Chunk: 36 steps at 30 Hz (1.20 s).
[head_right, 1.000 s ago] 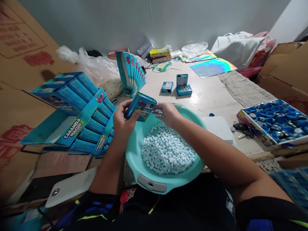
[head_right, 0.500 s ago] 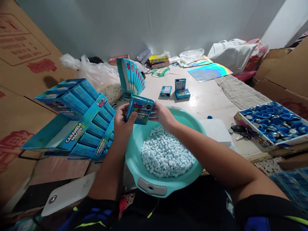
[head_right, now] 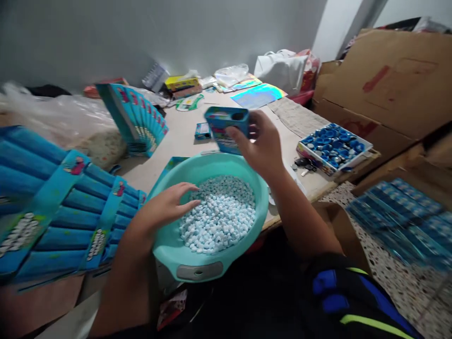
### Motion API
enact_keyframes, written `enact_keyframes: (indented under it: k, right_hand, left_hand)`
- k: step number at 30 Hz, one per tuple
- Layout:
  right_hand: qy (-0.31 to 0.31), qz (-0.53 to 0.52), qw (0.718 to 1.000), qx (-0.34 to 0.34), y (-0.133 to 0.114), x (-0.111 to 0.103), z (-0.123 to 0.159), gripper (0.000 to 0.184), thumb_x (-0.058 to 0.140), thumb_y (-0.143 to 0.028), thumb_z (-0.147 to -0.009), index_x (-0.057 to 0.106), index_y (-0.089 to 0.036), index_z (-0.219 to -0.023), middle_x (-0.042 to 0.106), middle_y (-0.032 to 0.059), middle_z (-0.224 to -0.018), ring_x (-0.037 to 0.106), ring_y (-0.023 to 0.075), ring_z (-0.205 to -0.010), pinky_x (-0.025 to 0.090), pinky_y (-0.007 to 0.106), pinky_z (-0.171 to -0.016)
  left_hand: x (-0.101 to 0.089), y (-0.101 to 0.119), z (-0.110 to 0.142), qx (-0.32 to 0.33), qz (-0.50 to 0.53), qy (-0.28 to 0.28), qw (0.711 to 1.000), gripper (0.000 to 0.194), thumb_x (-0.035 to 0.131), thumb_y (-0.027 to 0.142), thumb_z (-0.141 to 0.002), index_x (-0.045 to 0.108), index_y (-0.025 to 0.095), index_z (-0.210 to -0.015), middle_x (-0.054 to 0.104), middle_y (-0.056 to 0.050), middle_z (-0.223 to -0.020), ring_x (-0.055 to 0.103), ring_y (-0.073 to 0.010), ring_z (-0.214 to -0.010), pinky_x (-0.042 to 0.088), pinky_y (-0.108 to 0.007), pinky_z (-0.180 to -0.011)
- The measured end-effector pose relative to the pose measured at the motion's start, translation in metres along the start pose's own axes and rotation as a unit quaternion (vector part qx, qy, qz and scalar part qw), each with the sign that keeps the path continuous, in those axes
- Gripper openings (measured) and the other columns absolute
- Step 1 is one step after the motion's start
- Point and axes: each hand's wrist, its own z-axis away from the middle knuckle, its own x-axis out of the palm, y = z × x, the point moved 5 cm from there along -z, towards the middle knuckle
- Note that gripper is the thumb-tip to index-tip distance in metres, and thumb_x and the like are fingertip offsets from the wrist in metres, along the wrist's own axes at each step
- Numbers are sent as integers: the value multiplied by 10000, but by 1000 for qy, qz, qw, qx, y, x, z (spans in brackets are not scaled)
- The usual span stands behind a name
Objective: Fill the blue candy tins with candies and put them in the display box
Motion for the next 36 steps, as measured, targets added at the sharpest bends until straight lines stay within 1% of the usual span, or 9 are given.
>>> enact_keyframes:
  k: [5, 9, 14, 18, 22, 25, 29, 33, 36]
  right_hand:
    - [102, 175, 979, 28, 61, -86, 19, 282, 783, -437, -829, 652, -250, -995, 694, 43, -978, 667, 224, -888, 566, 420, -866]
    - [117, 187, 973, 69, 100, -104, 41, 324, 777, -479, -820, 652, -243, -1004, 725, 52, -995, 680, 229, -888, 574, 430, -888]
    - [142, 100, 980, 102, 119, -123, 59, 513, 772, -618, -806, 643, -255, -1145, 738, 97, -1174, 707, 250, -1074, 567, 424, -967]
    - [192, 61, 976, 79, 136, -158, 74, 634, 530, -796, -894, 599, -305, -1290, 708, 101, -1329, 678, 256, -1281, 531, 459, -1062]
    - [307, 41, 943, 121, 173, -191, 87, 635, 350, -812, -935, 611, -271, -1141, 746, 83, -1114, 751, 236, -1121, 559, 475, -1026]
    - [368, 29, 919, 140, 190, -199, 90, 577, 312, -759, -961, 591, -259, -1036, 740, 71, -1008, 766, 215, -1011, 580, 459, -1002]
    - [354, 56, 924, 133, 186, -193, 89, 549, 320, -725, -989, 599, -253, -971, 734, 67, -969, 761, 203, -967, 587, 453, -1006]
    - [346, 66, 926, 133, 180, -190, 89, 538, 337, -709, -1000, 606, -248, -928, 722, 61, -928, 755, 201, -960, 585, 444, -1013]
    - [341, 77, 926, 140, 180, -191, 89, 503, 345, -669, -1013, 605, -250, -914, 724, 55, -924, 752, 196, -968, 583, 443, -1014]
  left_hand:
    - [7, -10, -5, -46, -40, -79, 995, 592, 545, 612, -876, 740, 228, -1282, 729, -140, -1400, 672, -430, -1296, 507, -588, -1123]
    - [9, -18, -12, -51, -25, -95, 994, 518, 549, 562, -844, 778, 278, -1212, 750, -95, -1376, 693, -427, -1267, 536, -555, -1097]
    - [6, -14, -18, -57, 1, -111, 992, 610, 540, 694, -842, 763, 259, -1209, 761, -113, -1347, 704, -410, -1252, 574, -525, -1061]
    - [3, -6, -18, -75, 20, -158, 984, 701, 637, 767, -775, 738, 274, -1263, 772, -124, -1318, 753, -385, -1142, 638, -469, -925]
    - [-13, 17, -34, -90, -97, -158, 979, 703, 720, 721, -718, 753, 272, -1258, 815, -133, -1130, 772, -392, -949, 631, -476, -788]
    - [-23, 61, -71, 34, -142, -76, 986, 578, 778, 525, -711, 771, 284, -1236, 795, -116, -1180, 745, -364, -950, 594, -462, -819]
    - [10, 103, -112, 136, -97, -123, 978, 315, 705, 296, -742, 807, 290, -1040, 796, -65, -1040, 718, -285, -866, 577, -439, -879]
    - [54, 103, -123, 149, -110, -181, 966, 417, 700, 322, -748, 783, 250, -1151, 733, -125, -1258, 722, -345, -1067, 581, -449, -953]
    - [68, 98, -121, 141, -105, -191, 966, 470, 755, 304, -685, 772, 209, -1145, 684, -165, -1330, 709, -396, -1142, 571, -491, -1006]
